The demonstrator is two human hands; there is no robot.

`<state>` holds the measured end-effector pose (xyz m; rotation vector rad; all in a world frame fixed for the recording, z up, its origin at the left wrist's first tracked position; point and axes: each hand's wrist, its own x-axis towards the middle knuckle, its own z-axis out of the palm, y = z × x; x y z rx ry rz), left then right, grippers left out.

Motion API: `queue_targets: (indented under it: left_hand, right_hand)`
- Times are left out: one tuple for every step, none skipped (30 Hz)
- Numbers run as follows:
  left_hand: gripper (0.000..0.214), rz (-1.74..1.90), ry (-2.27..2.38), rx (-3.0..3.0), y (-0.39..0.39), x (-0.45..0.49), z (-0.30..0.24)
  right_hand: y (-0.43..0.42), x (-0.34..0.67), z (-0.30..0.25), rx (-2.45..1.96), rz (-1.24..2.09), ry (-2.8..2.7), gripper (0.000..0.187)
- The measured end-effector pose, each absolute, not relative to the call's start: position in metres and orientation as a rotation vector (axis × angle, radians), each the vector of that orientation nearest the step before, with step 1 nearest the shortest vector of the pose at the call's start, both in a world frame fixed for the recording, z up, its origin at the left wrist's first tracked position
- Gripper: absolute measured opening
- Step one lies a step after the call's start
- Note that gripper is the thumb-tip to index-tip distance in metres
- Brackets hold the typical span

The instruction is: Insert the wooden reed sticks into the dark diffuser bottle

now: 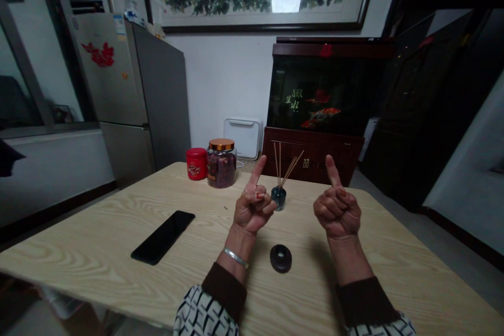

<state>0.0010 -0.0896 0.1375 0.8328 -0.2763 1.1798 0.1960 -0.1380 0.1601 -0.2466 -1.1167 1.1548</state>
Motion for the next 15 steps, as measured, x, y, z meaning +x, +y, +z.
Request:
queue_targets:
  left_hand:
    - [0.101, 1.18, -0.269, 0.835, -0.088, 0.001, 0.137]
    - [0.1, 1.179, -0.259, 0.835, -0.087, 0.0, 0.136]
    - [0.099, 1.178, -0.245, 0.833, -0.085, -0.001, 0.134]
    - [0.096, 1.174, -0.226, 0.831, -0.082, -0.002, 0.131]
    - [0.093, 1.169, -0.201, 0.828, -0.078, -0.003, 0.128]
    - [0.088, 1.163, -0.167, 0.825, -0.073, -0.005, 0.123]
    - [0.082, 1.157, -0.12, 0.825, -0.067, -0.006, 0.116]
    - [0.076, 1.151, -0.056, 0.829, -0.06, -0.007, 0.108]
    - [0.071, 1.15, 0.03, 0.835, -0.052, -0.008, 0.098]
    - [0.067, 1.143, 0.141, 0.848, -0.043, -0.008, 0.086]
    - [0.063, 1.131, 0.278, 0.873, -0.035, -0.007, 0.073]
    - [0.059, 1.134, 0.422, 0.907, -0.027, -0.005, 0.059]
    - [0.054, 1.135, 0.568, 0.948, -0.02, -0.003, 0.046]
    - [0.05, 1.139, 0.677, 0.991, -0.014, 0.0, 0.033]
    - [0.048, 1.147, 0.756, 1.033, -0.009, 0.004, 0.022]
  right_hand:
    - [-0.137, 0.197, 0.159, -0.265, 1.15, -1.12, 0.074]
    - [-0.135, 0.198, 0.157, -0.28, 1.151, -1.117, 0.072]
    - [-0.132, 0.2, 0.155, -0.295, 1.159, -1.109, 0.069]
    - [-0.128, 0.202, 0.151, -0.314, 1.171, -1.096, 0.065]
    - [-0.122, 0.205, 0.145, -0.342, 1.185, -1.083, 0.06]
    - [-0.114, 0.208, 0.138, -0.389, 1.198, -1.072, 0.056]
    - [-0.105, 0.211, 0.129, -0.462, 1.202, -1.064, 0.051]
    - [-0.094, 0.214, 0.119, -0.567, 1.193, -1.06, 0.046]
    - [-0.083, 0.217, 0.107, -0.702, 1.169, -1.062, 0.042]
    - [-0.07, 0.219, 0.095, -0.86, 1.125, -1.069, 0.039]
    - [-0.057, 0.22, 0.082, -1.026, 1.063, -1.09, 0.04]
    - [-0.043, 0.22, 0.07, -1.177, 0.98, -1.126, 0.042]
    - [-0.03, 0.219, 0.059, -1.299, 0.887, -1.173, 0.048]
    - [-0.016, 0.218, 0.05, -1.387, 0.799, -1.222, 0.055]
    - [-0.003, 0.216, 0.042, -1.437, 0.72, -1.271, 0.062]
